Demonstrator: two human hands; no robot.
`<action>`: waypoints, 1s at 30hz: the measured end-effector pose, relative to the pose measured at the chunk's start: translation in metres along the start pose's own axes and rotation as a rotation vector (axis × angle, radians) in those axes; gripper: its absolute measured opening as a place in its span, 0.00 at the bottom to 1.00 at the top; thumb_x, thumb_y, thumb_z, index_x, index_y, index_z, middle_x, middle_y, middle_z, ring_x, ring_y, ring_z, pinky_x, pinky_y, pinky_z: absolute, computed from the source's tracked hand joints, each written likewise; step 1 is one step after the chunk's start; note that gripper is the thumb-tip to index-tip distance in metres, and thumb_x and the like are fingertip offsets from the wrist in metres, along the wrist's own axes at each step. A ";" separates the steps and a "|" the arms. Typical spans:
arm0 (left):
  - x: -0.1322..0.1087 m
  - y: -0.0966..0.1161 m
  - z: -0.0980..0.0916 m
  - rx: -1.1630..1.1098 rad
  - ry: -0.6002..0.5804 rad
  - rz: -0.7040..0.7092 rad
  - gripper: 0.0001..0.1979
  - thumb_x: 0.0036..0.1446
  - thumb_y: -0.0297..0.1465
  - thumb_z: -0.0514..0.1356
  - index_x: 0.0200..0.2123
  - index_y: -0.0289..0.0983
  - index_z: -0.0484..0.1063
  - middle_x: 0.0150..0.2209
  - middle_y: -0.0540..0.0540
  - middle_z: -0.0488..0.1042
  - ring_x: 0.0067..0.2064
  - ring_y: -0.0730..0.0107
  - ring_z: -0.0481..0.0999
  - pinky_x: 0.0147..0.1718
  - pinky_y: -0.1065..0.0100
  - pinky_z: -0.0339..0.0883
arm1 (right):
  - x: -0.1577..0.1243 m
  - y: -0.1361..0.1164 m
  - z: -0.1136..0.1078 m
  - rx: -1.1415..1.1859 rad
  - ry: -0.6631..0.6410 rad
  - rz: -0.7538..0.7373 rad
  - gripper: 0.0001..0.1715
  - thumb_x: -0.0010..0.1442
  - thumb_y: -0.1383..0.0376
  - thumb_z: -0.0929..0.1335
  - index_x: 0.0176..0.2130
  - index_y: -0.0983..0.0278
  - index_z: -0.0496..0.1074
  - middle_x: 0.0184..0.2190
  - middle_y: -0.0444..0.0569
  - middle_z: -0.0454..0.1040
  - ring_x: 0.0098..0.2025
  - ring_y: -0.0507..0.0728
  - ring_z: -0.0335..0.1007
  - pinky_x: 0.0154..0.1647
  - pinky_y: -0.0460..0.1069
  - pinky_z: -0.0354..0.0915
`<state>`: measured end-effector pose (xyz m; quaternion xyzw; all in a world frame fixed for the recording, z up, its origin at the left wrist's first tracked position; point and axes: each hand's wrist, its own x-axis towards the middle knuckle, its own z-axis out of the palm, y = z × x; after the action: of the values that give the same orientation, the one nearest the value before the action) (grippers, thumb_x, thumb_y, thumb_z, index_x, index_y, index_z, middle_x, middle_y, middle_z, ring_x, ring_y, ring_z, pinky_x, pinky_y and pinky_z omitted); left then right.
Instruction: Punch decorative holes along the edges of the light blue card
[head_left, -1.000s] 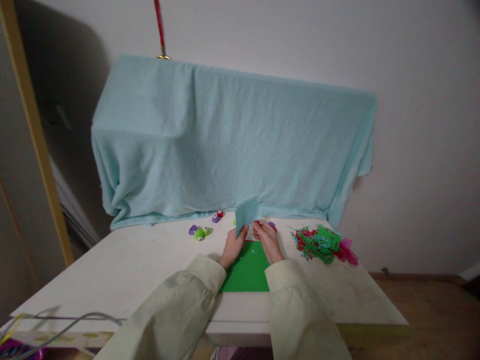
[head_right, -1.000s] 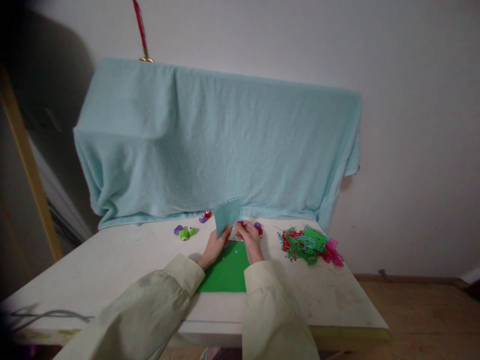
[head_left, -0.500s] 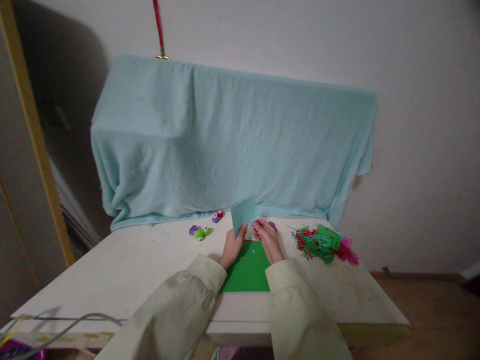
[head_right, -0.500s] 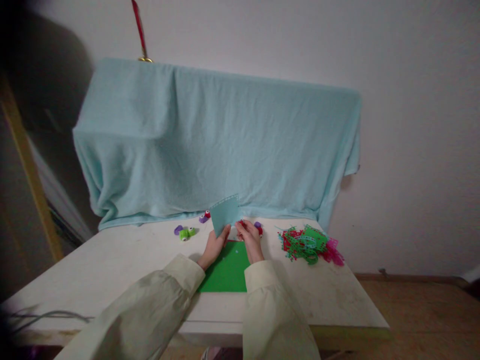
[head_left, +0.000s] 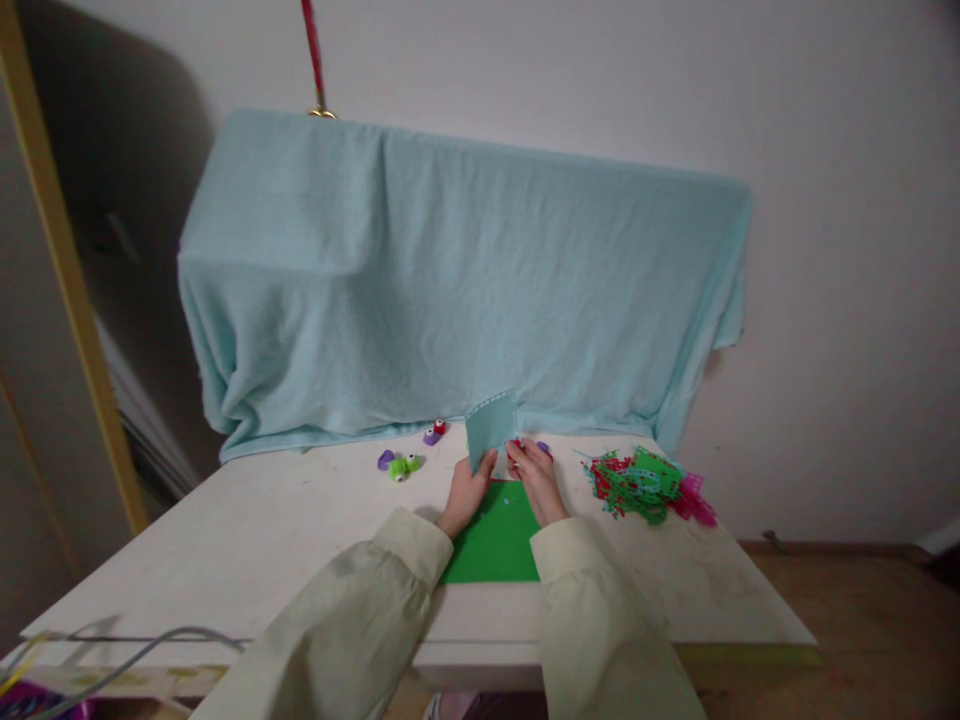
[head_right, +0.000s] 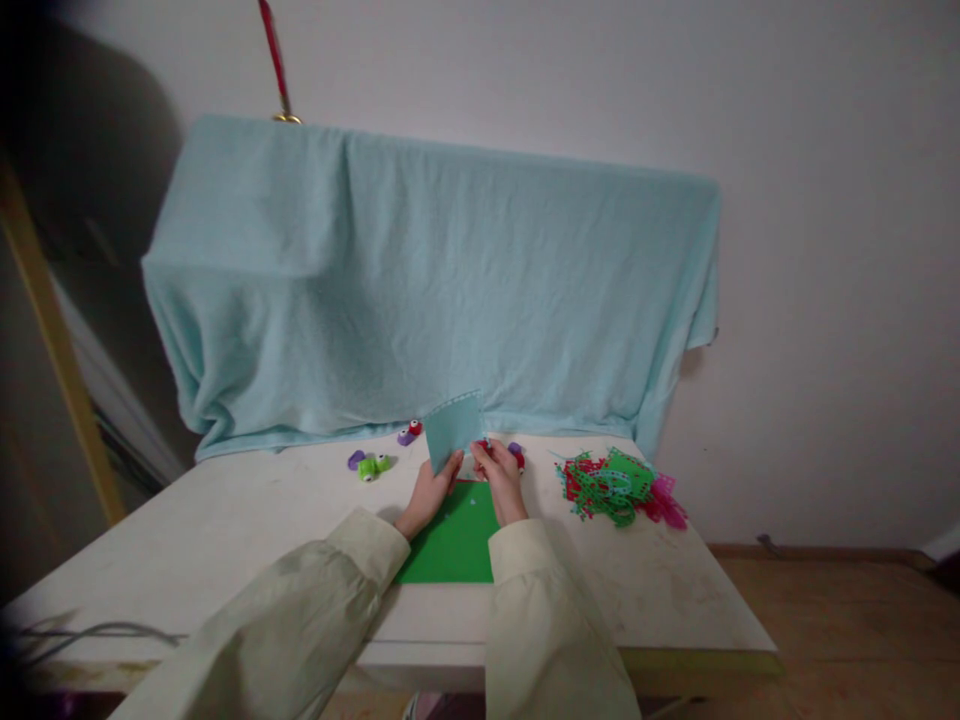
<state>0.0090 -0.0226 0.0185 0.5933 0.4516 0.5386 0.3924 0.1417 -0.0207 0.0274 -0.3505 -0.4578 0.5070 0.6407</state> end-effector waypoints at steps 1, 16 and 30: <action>0.000 0.001 0.000 -0.004 0.007 0.000 0.22 0.55 0.48 0.55 0.23 0.35 0.70 0.19 0.47 0.69 0.31 0.62 0.71 0.34 0.65 0.64 | 0.000 -0.001 0.000 -0.001 0.003 0.002 0.14 0.51 0.56 0.73 0.30 0.63 0.70 0.23 0.40 0.64 0.22 0.48 0.56 0.21 0.45 0.51; 0.000 -0.005 0.001 0.053 -0.013 -0.031 0.24 0.55 0.50 0.53 0.24 0.35 0.69 0.17 0.50 0.65 0.24 0.68 0.66 0.28 0.69 0.59 | -0.001 -0.003 -0.001 0.003 0.003 0.020 0.13 0.52 0.57 0.72 0.31 0.63 0.70 0.24 0.40 0.65 0.23 0.48 0.57 0.23 0.45 0.53; 0.001 -0.018 0.005 0.067 -0.117 -0.039 0.23 0.58 0.49 0.51 0.21 0.36 0.64 0.16 0.53 0.63 0.21 0.72 0.62 0.25 0.71 0.56 | -0.002 -0.004 -0.004 -0.067 0.130 -0.017 0.16 0.47 0.55 0.74 0.31 0.64 0.72 0.21 0.39 0.64 0.19 0.46 0.47 0.18 0.45 0.42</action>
<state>0.0117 -0.0163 0.0015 0.6277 0.4572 0.4799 0.4081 0.1460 -0.0239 0.0289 -0.4000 -0.4349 0.4619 0.6614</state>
